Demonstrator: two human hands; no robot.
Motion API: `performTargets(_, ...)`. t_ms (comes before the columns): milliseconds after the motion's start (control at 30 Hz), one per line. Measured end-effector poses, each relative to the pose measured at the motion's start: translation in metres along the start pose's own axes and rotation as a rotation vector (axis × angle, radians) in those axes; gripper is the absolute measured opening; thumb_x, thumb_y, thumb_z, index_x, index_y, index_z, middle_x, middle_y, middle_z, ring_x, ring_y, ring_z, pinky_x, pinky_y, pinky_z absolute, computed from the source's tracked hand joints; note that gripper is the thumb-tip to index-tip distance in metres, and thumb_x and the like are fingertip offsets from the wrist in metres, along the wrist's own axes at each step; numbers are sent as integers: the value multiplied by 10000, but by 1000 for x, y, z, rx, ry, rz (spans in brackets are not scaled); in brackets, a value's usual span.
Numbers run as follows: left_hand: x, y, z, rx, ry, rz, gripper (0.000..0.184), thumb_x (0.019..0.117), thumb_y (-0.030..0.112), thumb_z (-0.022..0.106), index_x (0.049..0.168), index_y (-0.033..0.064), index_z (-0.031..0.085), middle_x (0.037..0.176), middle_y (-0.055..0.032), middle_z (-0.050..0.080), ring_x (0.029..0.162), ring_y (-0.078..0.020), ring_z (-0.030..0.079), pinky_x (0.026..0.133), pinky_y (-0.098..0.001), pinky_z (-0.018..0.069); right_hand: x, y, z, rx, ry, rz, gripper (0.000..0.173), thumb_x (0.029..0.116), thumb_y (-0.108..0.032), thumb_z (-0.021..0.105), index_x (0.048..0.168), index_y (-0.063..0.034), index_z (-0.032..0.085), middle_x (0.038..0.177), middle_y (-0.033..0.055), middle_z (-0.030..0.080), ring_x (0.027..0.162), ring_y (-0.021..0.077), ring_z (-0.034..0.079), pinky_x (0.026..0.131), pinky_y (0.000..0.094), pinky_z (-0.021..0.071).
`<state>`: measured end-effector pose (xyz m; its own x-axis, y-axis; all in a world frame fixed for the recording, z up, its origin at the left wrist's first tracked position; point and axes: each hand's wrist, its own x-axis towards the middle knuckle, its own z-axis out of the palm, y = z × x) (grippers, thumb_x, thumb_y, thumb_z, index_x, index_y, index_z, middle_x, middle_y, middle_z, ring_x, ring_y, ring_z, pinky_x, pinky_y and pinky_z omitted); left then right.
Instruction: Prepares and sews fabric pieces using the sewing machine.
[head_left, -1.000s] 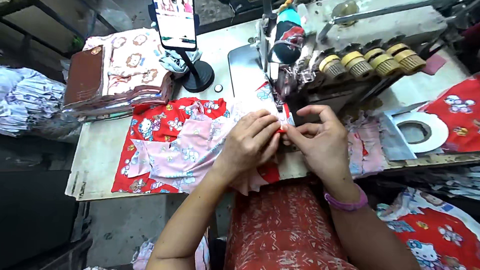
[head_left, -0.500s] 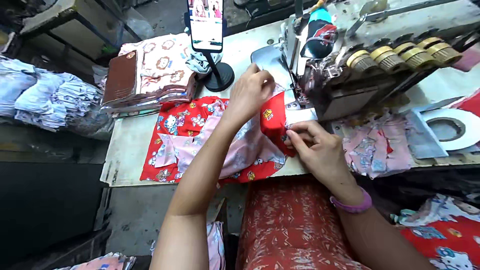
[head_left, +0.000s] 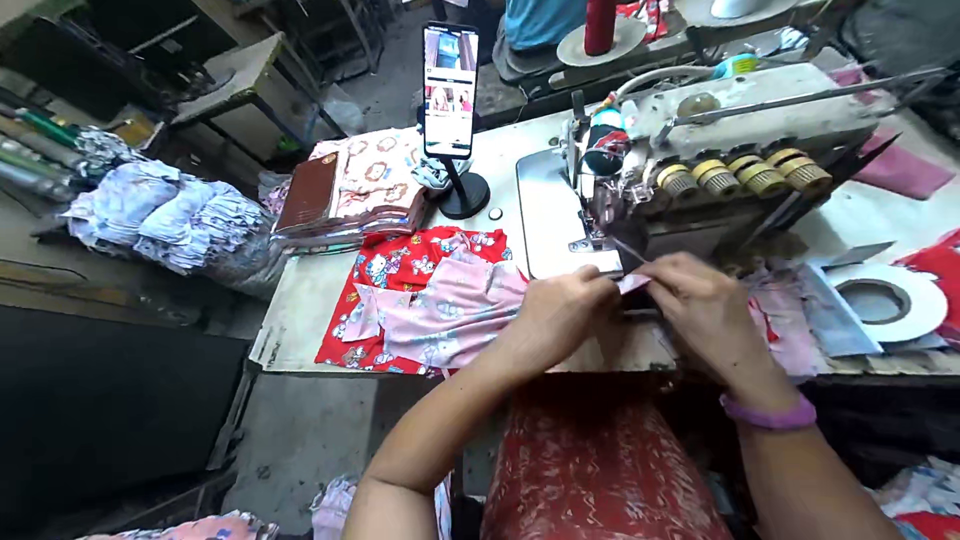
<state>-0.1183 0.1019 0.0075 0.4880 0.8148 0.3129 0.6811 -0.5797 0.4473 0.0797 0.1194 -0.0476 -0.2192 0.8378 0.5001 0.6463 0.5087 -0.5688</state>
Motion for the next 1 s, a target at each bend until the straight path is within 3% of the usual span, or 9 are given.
performTargets(100, -8, 11, -36, 29, 176, -12, 76, 914, 113, 724, 916, 53, 771, 797, -83, 652, 617, -175, 619, 547, -343, 520, 13, -25, -21, 241, 38, -2, 186, 927, -195, 670, 933, -39, 772, 1135, 120, 701, 1111, 224, 629, 954, 388, 508)
performTargets(167, -22, 22, -62, -55, 242, -52, 104, 942, 121, 697, 937, 39, 759, 695, -28, 638, 547, -77, 525, 531, -241, 455, 11, -49, -21, 399, -30, 53, 144, 880, -194, 730, 974, -84, 732, 1025, -6, 716, 995, 44, 652, 881, 261, 537)
performTargets(300, -24, 29, -94, -181, 380, -124, 138, 1025, 107, 598, 1049, -15, 658, 626, -19, 576, 455, -17, 484, 438, -162, 435, -3, -67, 16, 465, -218, 192, 181, 891, -76, 711, 1053, -1, 682, 881, 77, 712, 797, 103, 675, 758, 320, 566)
performTargets(400, 10, -2, -79, -129, 460, -136, 210, 1023, 77, 577, 1172, -71, 590, 920, -141, 716, 722, -140, 698, 657, -295, 583, 1, -71, 16, 596, -246, 347, 176, 903, -113, 741, 1036, -27, 664, 821, -8, 680, 717, -10, 636, 692, 177, 544)
performTargets(467, 18, -20, -42, -104, 297, -137, 338, 1008, 61, 594, 1294, -103, 523, 1164, -230, 676, 988, -288, 720, 860, -425, 596, 5, -59, 12, 672, -200, 413, 186, 904, -69, 740, 1060, -20, 652, 800, -14, 674, 679, 2, 627, 667, 193, 548)
performTargets(567, 15, -46, 7, -39, 212, -61, 190, 996, 43, 595, 1135, -84, 626, 1209, -241, 649, 1165, -360, 642, 1014, -471, 523, 2, -18, 7, 548, 56, 521, 213, 960, -78, 683, 1152, 0, 632, 910, 57, 705, 746, 76, 652, 703, 288, 556)
performTargets(667, 28, -68, 18, -81, 278, -20, 167, 973, 16, 594, 1043, -85, 707, 1183, -239, 692, 1218, -365, 632, 1072, -451, 489, -12, 2, 7, 269, 268, 452, 294, 1026, -129, 585, 1253, 57, 589, 1110, 163, 684, 927, 151, 673, 822, 319, 559)
performTargets(767, 29, -69, 11, -31, 227, -36, 275, 1040, 104, 528, 1139, -72, 713, 1272, -223, 673, 1302, -374, 580, 1127, -464, 439, -28, -16, 25, 74, 258, 110, 324, 1023, -180, 567, 1228, 36, 693, 1219, 247, 648, 1056, 288, 660, 908, 403, 554)
performTargets(1000, 60, -100, -3, 33, 79, -209, 394, 1052, 210, 524, 1330, -43, 643, 1432, -221, 583, 1410, -378, 481, 1178, -514, 358, -4, -15, 45, 114, 172, 107, 364, 1021, -197, 581, 1319, -11, 676, 1285, 241, 586, 932, 205, 634, 825, 305, 545)
